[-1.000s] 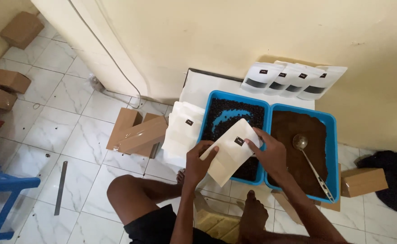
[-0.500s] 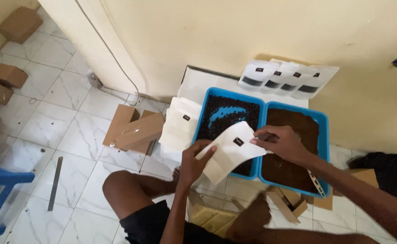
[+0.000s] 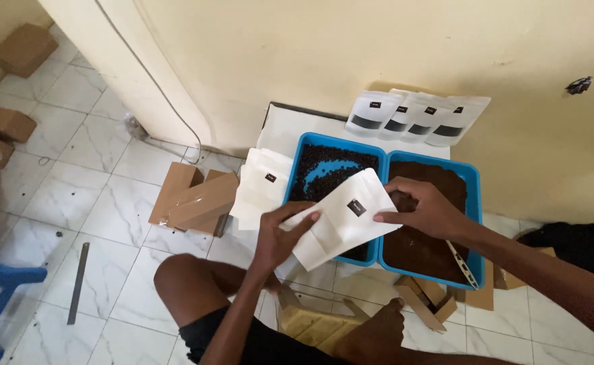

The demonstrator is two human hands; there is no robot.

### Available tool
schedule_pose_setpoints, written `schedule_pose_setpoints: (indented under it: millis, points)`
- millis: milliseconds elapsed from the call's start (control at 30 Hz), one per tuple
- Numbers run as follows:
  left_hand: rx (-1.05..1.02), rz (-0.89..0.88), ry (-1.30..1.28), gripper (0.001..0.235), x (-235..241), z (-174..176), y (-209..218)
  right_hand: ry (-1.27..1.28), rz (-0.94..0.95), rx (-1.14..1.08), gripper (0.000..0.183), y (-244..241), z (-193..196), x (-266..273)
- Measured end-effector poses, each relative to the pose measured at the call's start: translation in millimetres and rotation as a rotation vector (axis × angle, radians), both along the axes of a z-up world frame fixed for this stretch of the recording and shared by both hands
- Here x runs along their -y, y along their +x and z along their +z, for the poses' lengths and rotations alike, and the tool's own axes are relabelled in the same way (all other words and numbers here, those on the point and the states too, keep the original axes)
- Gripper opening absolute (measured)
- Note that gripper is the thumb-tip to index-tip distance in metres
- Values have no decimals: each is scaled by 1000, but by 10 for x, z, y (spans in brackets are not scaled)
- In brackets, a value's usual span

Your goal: Scooping roasted coffee beans from a tray into a packaging bag using a small spoon.

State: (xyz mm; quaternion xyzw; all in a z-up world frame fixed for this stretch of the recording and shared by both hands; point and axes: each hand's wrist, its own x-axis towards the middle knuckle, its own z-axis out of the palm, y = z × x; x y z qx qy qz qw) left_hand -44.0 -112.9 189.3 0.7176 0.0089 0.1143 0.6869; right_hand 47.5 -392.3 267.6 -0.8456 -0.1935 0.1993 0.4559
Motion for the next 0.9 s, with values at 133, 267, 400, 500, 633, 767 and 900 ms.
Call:
schedule_pose_setpoints:
  millis: [133,267,400,500,633,767,900]
  points:
    - [4,-9,-2,22,15,130,1,21,8,-38,34,-5,25,4]
    - [25,-45,-19,26,74,217,-31,67,39,-107,21,-73,72,83]
    - [78,-131,22,23,111,315,18,94,12,-138,24,-156,14,288]
    - [99,-34,28,29,195,319,188,86,9,-81,26,-112,-71,396]
    - [8,174,-140,47,389,109,223,101,-92,-73,19,-66,-81,450]
    - [-282,223,-204,54,506,-313,207,92,-118,-30,20,36,-143,507]
    - [-365,233,-188,36,586,-651,218,90,-146,-45,24,160,-452,547]
